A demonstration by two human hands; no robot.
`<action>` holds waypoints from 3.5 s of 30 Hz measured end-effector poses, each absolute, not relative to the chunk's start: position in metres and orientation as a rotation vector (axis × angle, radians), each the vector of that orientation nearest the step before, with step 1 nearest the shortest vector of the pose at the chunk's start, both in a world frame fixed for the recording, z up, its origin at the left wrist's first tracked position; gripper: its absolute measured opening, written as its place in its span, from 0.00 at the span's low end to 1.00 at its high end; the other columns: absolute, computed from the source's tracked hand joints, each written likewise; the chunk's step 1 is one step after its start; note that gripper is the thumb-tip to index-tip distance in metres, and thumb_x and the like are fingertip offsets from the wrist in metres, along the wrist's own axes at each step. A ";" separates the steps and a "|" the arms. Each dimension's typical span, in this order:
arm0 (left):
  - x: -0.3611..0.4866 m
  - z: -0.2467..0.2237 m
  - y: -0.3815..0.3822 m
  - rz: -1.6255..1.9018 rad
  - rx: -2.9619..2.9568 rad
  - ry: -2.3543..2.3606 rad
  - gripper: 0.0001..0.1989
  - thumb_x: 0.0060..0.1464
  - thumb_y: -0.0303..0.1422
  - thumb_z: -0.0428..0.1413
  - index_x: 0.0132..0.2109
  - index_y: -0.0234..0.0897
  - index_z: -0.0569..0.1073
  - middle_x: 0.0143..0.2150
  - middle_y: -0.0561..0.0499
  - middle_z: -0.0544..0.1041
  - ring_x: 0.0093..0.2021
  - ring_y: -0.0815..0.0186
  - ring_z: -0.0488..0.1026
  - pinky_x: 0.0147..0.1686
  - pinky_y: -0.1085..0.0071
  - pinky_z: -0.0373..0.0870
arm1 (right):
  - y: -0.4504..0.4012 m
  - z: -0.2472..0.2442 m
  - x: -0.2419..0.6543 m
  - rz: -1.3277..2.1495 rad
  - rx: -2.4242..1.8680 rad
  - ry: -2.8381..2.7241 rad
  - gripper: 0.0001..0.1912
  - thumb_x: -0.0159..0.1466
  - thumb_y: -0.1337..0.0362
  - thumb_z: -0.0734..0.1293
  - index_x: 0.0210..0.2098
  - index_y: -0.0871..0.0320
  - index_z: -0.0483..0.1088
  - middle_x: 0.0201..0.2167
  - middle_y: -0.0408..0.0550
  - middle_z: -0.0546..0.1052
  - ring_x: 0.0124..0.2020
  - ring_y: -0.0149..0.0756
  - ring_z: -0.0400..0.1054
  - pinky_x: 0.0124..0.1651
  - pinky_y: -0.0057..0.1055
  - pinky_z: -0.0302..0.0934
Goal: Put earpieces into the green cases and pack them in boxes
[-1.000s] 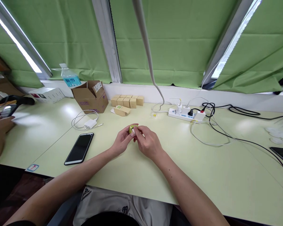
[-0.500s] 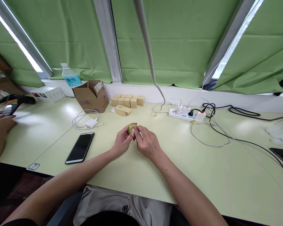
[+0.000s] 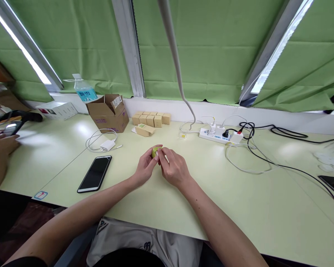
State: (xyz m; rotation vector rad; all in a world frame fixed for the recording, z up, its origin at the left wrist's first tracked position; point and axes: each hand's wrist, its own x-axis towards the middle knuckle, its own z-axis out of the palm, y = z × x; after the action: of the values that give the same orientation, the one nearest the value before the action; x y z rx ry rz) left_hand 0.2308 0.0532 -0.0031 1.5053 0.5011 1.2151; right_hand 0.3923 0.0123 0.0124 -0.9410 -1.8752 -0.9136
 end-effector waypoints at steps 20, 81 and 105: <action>0.216 0.017 0.054 0.891 1.102 0.189 0.24 0.57 0.36 0.72 0.59 0.37 0.81 0.53 0.42 0.81 0.54 0.58 0.79 0.54 0.67 0.76 | 0.003 0.017 0.385 -0.775 -0.821 -1.839 0.22 0.72 0.72 0.66 0.64 0.60 0.68 0.47 0.60 0.80 0.46 0.47 0.78 0.44 0.40 0.77; 0.213 0.011 0.086 1.054 0.781 0.400 0.19 0.64 0.34 0.63 0.59 0.31 0.77 0.48 0.40 0.84 0.47 0.57 0.84 0.60 0.55 0.76 | 0.049 -0.008 0.428 -0.169 -1.476 -1.574 0.33 0.69 0.54 0.70 0.68 0.59 0.61 0.61 0.63 0.73 0.53 0.52 0.73 0.55 0.50 0.71; 0.210 0.031 0.080 1.180 0.811 0.310 0.17 0.68 0.34 0.61 0.60 0.31 0.79 0.53 0.39 0.83 0.56 0.56 0.82 0.74 0.52 0.66 | 0.053 0.005 0.426 0.725 -1.141 -1.338 0.22 0.62 0.57 0.74 0.54 0.52 0.73 0.53 0.52 0.73 0.52 0.46 0.77 0.47 0.43 0.77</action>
State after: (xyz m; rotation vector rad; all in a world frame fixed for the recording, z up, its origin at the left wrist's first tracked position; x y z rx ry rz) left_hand 0.2098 0.0801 0.0313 0.8110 0.3102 1.1795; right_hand 0.4263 0.0531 0.0046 -1.1405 -1.3376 0.7254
